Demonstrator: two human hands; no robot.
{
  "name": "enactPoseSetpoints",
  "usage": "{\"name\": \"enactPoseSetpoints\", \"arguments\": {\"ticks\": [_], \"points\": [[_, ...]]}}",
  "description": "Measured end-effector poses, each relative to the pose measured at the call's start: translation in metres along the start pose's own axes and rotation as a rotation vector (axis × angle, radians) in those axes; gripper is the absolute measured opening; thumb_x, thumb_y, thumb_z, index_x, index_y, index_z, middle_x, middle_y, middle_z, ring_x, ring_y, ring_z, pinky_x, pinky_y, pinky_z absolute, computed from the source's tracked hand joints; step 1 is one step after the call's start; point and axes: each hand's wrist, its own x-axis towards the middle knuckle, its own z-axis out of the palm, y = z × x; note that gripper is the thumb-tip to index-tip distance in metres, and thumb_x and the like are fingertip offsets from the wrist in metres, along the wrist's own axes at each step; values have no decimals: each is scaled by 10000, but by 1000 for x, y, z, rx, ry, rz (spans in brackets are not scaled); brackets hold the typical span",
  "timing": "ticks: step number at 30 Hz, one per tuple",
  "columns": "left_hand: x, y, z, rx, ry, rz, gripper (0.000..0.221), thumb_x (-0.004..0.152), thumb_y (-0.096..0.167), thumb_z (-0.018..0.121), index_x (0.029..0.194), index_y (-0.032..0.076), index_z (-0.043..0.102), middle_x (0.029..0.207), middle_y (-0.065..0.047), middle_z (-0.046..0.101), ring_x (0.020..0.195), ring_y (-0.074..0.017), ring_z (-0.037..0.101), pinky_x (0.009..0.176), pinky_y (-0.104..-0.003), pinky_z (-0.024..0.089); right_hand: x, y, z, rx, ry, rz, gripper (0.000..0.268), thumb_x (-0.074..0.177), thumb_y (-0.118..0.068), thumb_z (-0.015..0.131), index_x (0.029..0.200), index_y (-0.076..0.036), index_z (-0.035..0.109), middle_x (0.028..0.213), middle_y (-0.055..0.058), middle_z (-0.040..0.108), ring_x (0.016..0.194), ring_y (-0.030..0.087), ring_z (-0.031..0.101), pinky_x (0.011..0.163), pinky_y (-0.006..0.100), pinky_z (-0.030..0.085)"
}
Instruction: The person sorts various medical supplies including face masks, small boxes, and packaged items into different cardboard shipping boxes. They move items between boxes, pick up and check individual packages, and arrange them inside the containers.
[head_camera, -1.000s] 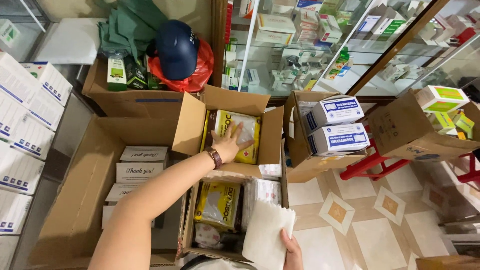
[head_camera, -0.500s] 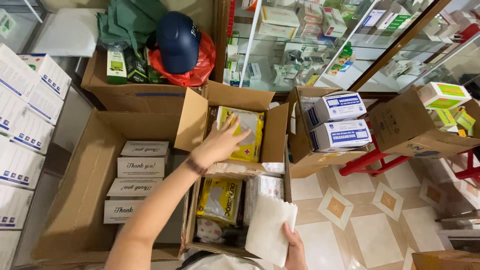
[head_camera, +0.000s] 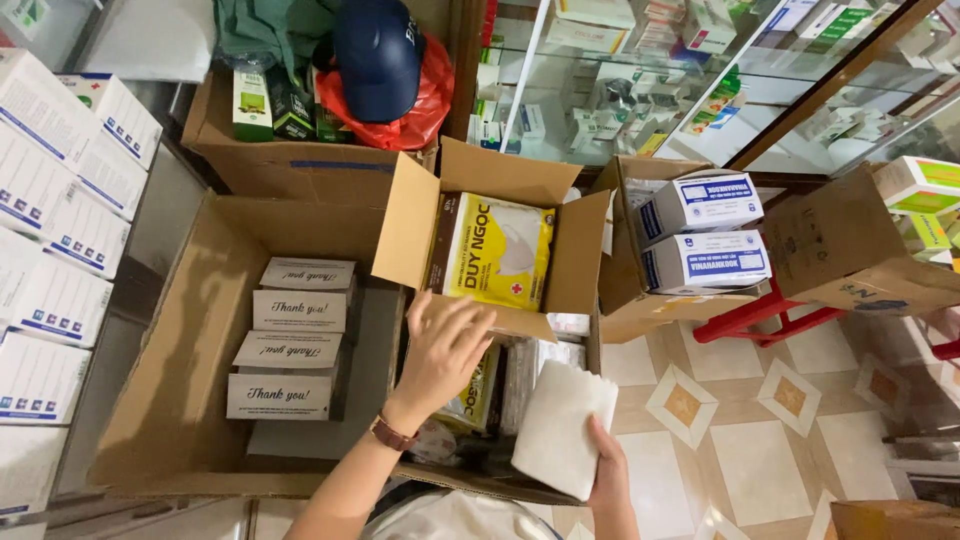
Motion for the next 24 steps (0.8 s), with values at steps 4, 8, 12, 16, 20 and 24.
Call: {"name": "enactPoseSetpoints", "arguments": {"ticks": [4, 8, 12, 16, 20, 24], "points": [[-17, 6, -4, 3, -81, -42, 351, 941, 137, 722, 1287, 128, 665, 1269, -34, 670, 1268, -201, 594, 1229, -538, 199, 13, -15, 12, -201, 205, -46, 616, 936, -355, 648, 1370, 72, 554, 1233, 213, 689, 1068, 336, 682, 891, 483, 562], [-25, 6, -3, -24, -66, -54, 366, 912, 97, 729, 1270, 139, 667, 1255, -29, 674, 1253, -195, 598, 1220, -531, 206, 19, -23, 19, -281, 267, -35, 606, 926, -355, 645, 1356, 64, 560, 1234, 217, 698, 1080, 336, 694, 902, 467, 572], [-28, 5, -5, -40, -66, -64, 364, 917, 103, 727, 1274, 138, 668, 1264, -34, 671, 1253, -197, 596, 1218, -532, 206, 19, -16, 14, -243, 233, -44, 599, 921, -355, 636, 1353, 53, 558, 1223, 207, 696, 1070, 327, 694, 893, 466, 570], [-20, 7, -14, -38, -81, -64, 357, 910, 96, 714, 1264, 127, 680, 1270, -44, 675, 1257, -201, 600, 1219, -540, 202, 17, -10, 9, -238, 264, -39, 583, 932, -344, 635, 1343, 64, 569, 1209, 213, 702, 1054, 328, 698, 892, 467, 571], [1, 8, -18, -87, -1, -46, 269, 931, 146, 726, 1197, 133, 689, 1173, -31, 704, 1178, -185, 632, 1191, -563, 253, 10, -11, 7, -210, 266, -41, 569, 937, -341, 630, 1338, 58, 572, 1203, 204, 701, 1042, 326, 695, 885, 465, 574], [27, -16, -1, -198, -29, -23, 257, 995, 151, 721, 1248, 105, 705, 1094, -13, 721, 1084, -161, 656, 1153, -505, 397, 3, -12, 6, -215, 273, -55, 563, 938, -328, 626, 1336, 65, 569, 1198, 206, 704, 1036, 329, 698, 877, 470, 576]]}}
